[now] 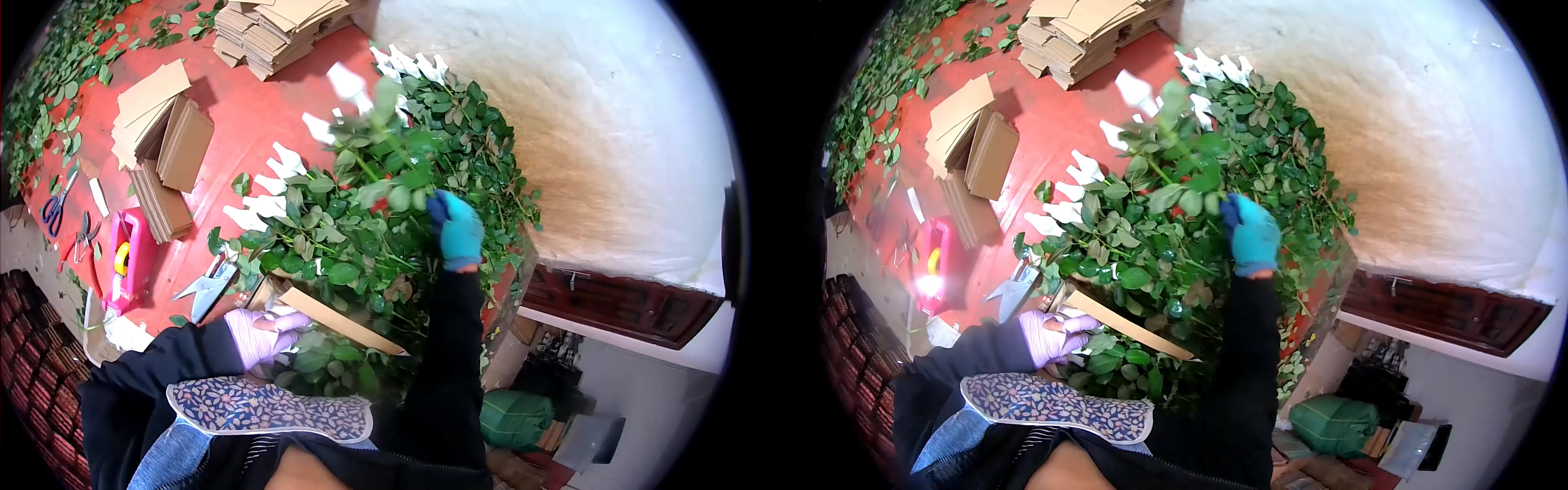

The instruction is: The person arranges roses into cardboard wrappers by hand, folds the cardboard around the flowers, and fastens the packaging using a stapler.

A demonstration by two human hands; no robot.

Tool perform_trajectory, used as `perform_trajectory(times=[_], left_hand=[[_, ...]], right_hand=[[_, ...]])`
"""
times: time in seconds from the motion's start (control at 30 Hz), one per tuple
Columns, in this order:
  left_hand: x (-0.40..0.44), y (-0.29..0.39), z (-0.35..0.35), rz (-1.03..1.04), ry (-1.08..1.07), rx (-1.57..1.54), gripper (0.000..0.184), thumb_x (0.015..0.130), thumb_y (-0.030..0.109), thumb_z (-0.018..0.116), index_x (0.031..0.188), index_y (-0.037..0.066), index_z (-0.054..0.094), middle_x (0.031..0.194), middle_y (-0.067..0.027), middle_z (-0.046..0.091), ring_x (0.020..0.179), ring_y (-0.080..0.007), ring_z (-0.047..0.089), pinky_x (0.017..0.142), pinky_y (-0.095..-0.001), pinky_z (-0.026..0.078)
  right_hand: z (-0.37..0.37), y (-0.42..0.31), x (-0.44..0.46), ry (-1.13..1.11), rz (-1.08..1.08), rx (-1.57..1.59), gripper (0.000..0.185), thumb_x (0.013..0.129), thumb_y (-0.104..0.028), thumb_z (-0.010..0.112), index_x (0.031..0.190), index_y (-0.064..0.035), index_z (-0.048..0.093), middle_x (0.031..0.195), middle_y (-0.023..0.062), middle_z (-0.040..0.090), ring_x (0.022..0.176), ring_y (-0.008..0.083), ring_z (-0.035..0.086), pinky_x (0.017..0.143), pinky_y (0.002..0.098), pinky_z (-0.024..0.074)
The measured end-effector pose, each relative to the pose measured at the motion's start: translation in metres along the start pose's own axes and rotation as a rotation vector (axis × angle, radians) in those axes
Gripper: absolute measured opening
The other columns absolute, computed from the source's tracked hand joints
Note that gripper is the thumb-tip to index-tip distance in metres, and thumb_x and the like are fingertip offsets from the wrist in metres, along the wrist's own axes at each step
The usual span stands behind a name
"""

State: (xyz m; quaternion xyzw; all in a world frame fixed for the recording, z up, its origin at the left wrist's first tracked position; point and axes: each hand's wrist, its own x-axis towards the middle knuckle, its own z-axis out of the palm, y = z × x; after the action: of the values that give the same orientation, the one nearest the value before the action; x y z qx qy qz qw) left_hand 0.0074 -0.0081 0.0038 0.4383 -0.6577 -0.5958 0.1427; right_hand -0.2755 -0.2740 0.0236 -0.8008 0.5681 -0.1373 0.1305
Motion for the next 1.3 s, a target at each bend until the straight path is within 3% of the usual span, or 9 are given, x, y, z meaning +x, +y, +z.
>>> perform_trajectory(times=[0.07,0.13,0.33,0.4,0.7,0.77,0.97,1.1,1.3], left_hand=[[0.0,0.002,0.002,-0.065,0.005,-0.108,0.035,0.094,0.017,0.051,0.129,0.016,0.046,0.11,-0.0111,0.062,0.071,-0.025,0.067,0.057,-0.0338,0.055],[0.001,-0.005,0.012,-0.028,0.1,-0.147,0.036,0.095,0.017,0.051,0.131,0.021,0.049,0.099,-0.0101,0.064,0.066,-0.0221,0.066,0.053,-0.0332,0.054],[-0.001,0.01,-0.001,-0.169,0.014,-0.317,0.031,0.096,0.015,0.053,0.127,0.015,0.056,0.094,-0.008,0.064,0.063,-0.0155,0.066,0.055,-0.0276,0.058],[-0.002,0.014,-0.004,-0.191,-0.002,-0.285,0.031,0.096,0.015,0.053,0.127,0.015,0.055,0.095,-0.0086,0.065,0.063,-0.0159,0.067,0.055,-0.0279,0.058],[-0.005,0.007,0.003,-0.043,0.042,-0.118,0.033,0.097,0.019,0.046,0.13,0.018,0.046,0.073,-0.0053,0.062,0.056,-0.0148,0.065,0.047,-0.0259,0.053],[-0.002,0.002,0.005,-0.036,0.022,-0.13,0.034,0.097,0.018,0.047,0.13,0.016,0.046,0.08,-0.0068,0.063,0.057,-0.0154,0.065,0.049,-0.0286,0.054],[0.001,0.007,0.005,-0.152,0.031,-0.263,0.032,0.098,0.019,0.048,0.129,0.014,0.052,0.1,-0.0119,0.066,0.069,-0.0193,0.068,0.059,-0.0301,0.056],[0.001,-0.003,0.005,0.21,0.121,0.168,0.032,0.096,0.014,0.049,0.127,0.01,0.051,0.104,-0.0163,0.064,0.084,-0.0272,0.067,0.073,-0.0366,0.056],[0.003,0.003,0.002,0.078,0.032,0.137,0.032,0.096,0.015,0.05,0.128,0.01,0.052,0.098,-0.0144,0.065,0.071,-0.023,0.069,0.059,-0.0307,0.056]], right_hand=[[-0.026,0.002,-0.003,0.161,0.112,0.527,0.022,0.088,-0.018,0.066,0.106,-0.0057,0.068,0.089,0.0151,0.068,0.077,0.0298,0.065,0.07,0.0371,0.0515],[-0.062,-0.033,-0.012,0.268,-0.215,-0.121,0.02,0.089,-0.014,0.064,0.105,-0.0029,0.067,0.091,0.0179,0.069,0.081,0.0328,0.066,0.073,0.0385,0.0522],[-0.108,-0.046,-0.005,0.292,-0.015,0.396,0.02,0.093,-0.008,0.055,0.107,0.0,0.067,0.085,0.0082,0.068,0.072,0.021,0.062,0.066,0.0302,0.0481],[-0.118,-0.055,-0.013,0.376,-0.227,0.019,0.02,0.093,-0.007,0.055,0.107,0.0,0.067,0.085,0.0059,0.068,0.071,0.0187,0.06,0.065,0.0285,0.0475],[-0.159,0.018,0.078,0.491,-0.248,-0.665,0.031,0.091,-0.01,0.052,0.122,-0.0087,0.057,0.098,0.0193,0.066,0.09,0.0395,0.064,0.073,0.0468,0.0499],[-0.149,0.024,0.096,0.563,-0.151,-0.184,0.029,0.091,-0.009,0.053,0.119,-0.0077,0.06,0.102,0.02,0.066,0.091,0.0405,0.062,0.076,0.045,0.05],[0.008,0.105,0.098,-0.242,0.216,-0.216,0.052,0.084,-0.045,0.065,0.124,-0.0126,0.06,0.112,0.0204,0.066,0.101,0.0358,0.064,0.086,0.044,0.0493],[0.058,0.107,0.076,-0.344,0.257,-0.23,0.068,0.086,-0.048,0.062,0.139,-0.0075,0.047,0.132,0.02,0.056,0.121,0.0357,0.055,0.101,0.0411,0.0432],[0.085,0.089,0.066,-0.423,0.27,-0.097,0.055,0.089,-0.049,0.055,0.128,-0.0106,0.058,0.12,0.0183,0.064,0.108,0.0354,0.062,0.095,0.0419,0.0469]])
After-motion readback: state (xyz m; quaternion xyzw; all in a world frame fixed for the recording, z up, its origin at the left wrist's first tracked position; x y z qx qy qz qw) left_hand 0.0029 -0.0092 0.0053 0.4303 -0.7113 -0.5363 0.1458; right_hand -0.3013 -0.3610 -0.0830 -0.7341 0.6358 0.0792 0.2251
